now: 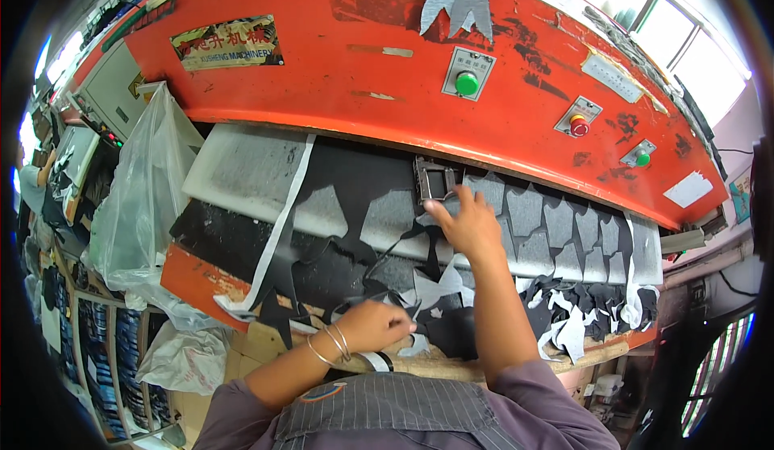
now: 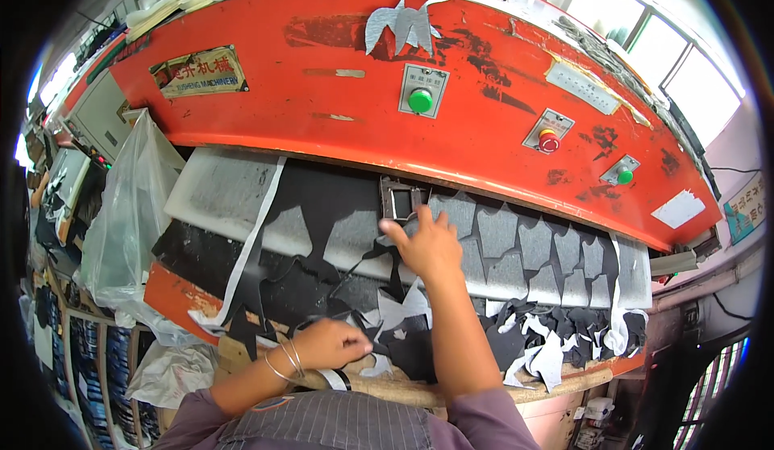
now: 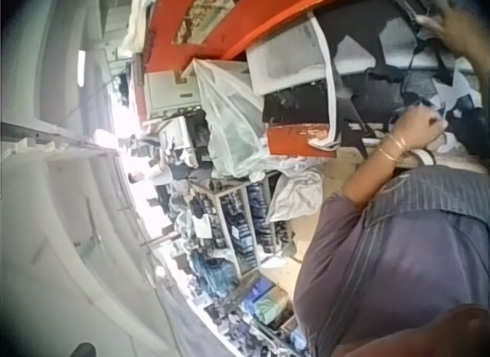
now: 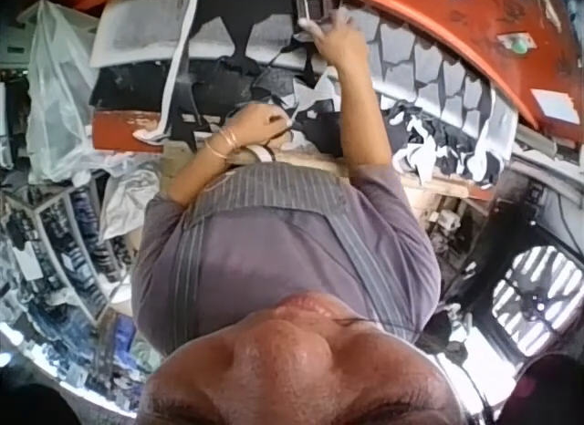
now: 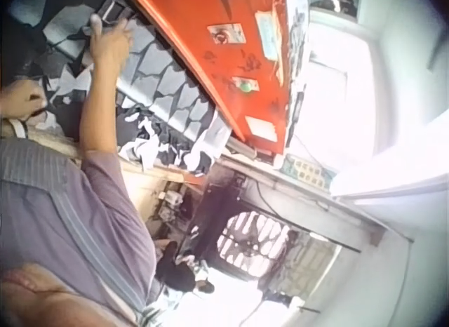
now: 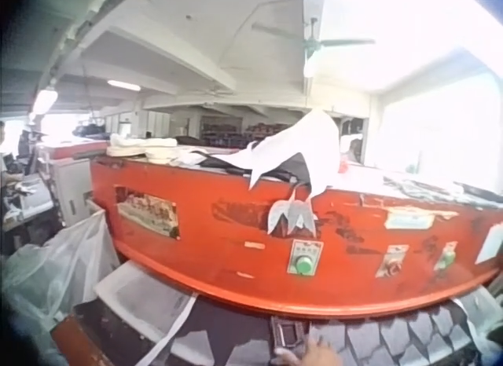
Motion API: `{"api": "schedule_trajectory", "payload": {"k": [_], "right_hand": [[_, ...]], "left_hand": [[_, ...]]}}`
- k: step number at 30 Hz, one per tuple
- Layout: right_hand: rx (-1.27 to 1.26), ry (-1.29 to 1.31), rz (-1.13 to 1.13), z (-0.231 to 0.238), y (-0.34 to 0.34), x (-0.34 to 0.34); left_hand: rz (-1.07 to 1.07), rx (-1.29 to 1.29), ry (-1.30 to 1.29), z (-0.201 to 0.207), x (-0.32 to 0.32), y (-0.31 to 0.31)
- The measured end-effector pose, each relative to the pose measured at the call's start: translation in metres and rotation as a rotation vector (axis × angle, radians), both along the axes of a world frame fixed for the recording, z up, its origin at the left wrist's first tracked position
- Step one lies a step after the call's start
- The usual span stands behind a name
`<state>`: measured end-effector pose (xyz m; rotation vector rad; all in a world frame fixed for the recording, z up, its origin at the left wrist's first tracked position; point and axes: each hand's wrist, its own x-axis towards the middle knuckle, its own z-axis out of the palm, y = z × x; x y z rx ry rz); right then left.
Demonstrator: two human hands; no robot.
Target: Operating a hydraulic press and using metal dies to cut shoe components from a sheet of leather.
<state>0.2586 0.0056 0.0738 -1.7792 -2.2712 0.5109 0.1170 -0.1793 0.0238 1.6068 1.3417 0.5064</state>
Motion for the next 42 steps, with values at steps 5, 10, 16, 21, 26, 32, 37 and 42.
{"api": "schedule_trajectory", "payload": {"k": [5,10,16,21,26,32,37,42], "right_hand": [[0.031,-0.095,-0.088,-0.04,0.06,-0.042],[0.021,0.411,0.033,-0.074,0.078,0.008],[-0.379,1.023,0.161,-0.057,-0.004,0.044],[-0.322,1.012,0.206,-0.039,-0.041,0.022],[0.002,0.542,0.094,-0.028,-0.012,-0.055],[0.22,0.081,-0.087,-0.057,0.032,-0.132],[0.208,0.11,-0.078,-0.075,0.042,-0.129],[0.299,0.274,0.19,-0.093,0.055,-0.082]], "left_hand": [[0.207,0.084,-0.288,0.012,-0.027,0.091],[0.357,0.15,-0.408,-0.022,-0.028,0.137],[0.272,0.357,-0.276,-0.033,-0.005,0.137],[0.367,0.124,-0.292,-0.022,-0.039,0.098],[-0.371,-0.094,0.197,-0.042,-0.075,0.044],[0.379,0.195,-0.024,0.012,-0.083,0.07],[0.472,0.382,0.355,-0.034,-0.099,0.122],[0.534,0.471,0.459,-0.041,-0.097,0.166]]}}
